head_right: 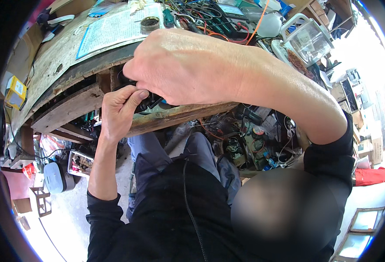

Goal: The person repairs a hair dryer by hand, manipulating the power cord and using pliers to adjust the cord strain relief. They then use a screwdriver to tighten a screw on the cord entry point and apply electrical tape to secure the connection.

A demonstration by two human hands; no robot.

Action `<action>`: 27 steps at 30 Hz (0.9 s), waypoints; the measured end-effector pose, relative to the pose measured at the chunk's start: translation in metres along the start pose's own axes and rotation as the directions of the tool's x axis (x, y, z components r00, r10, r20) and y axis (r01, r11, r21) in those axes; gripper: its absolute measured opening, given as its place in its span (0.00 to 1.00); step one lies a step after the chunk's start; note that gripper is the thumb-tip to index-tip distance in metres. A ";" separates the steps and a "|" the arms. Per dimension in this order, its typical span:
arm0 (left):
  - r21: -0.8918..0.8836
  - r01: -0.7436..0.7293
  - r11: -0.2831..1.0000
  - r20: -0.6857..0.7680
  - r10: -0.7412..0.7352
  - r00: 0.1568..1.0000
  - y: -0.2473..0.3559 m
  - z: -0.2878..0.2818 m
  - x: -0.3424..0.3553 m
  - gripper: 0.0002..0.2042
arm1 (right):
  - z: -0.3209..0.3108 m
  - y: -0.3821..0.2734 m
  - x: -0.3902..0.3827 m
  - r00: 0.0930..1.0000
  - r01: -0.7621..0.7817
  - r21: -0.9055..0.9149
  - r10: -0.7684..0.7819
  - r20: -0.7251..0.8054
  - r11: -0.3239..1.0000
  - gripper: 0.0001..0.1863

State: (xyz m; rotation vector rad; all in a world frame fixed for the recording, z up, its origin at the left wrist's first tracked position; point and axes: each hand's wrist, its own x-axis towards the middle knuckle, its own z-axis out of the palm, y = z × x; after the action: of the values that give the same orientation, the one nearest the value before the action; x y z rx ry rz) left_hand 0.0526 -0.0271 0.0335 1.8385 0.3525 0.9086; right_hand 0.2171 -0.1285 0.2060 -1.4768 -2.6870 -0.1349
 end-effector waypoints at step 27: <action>0.028 0.048 0.998 0.027 -0.049 0.998 0.002 -0.007 0.011 0.11 | 0.004 0.004 -0.002 0.966 -0.153 0.127 0.176 -0.191 0.980 0.08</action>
State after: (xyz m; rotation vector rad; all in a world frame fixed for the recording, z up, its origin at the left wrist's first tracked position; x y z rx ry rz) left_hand 0.0544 -0.0172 0.0415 1.8580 0.3931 0.8483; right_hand 0.2212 -0.1275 0.2017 -1.5535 -2.3632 -0.1160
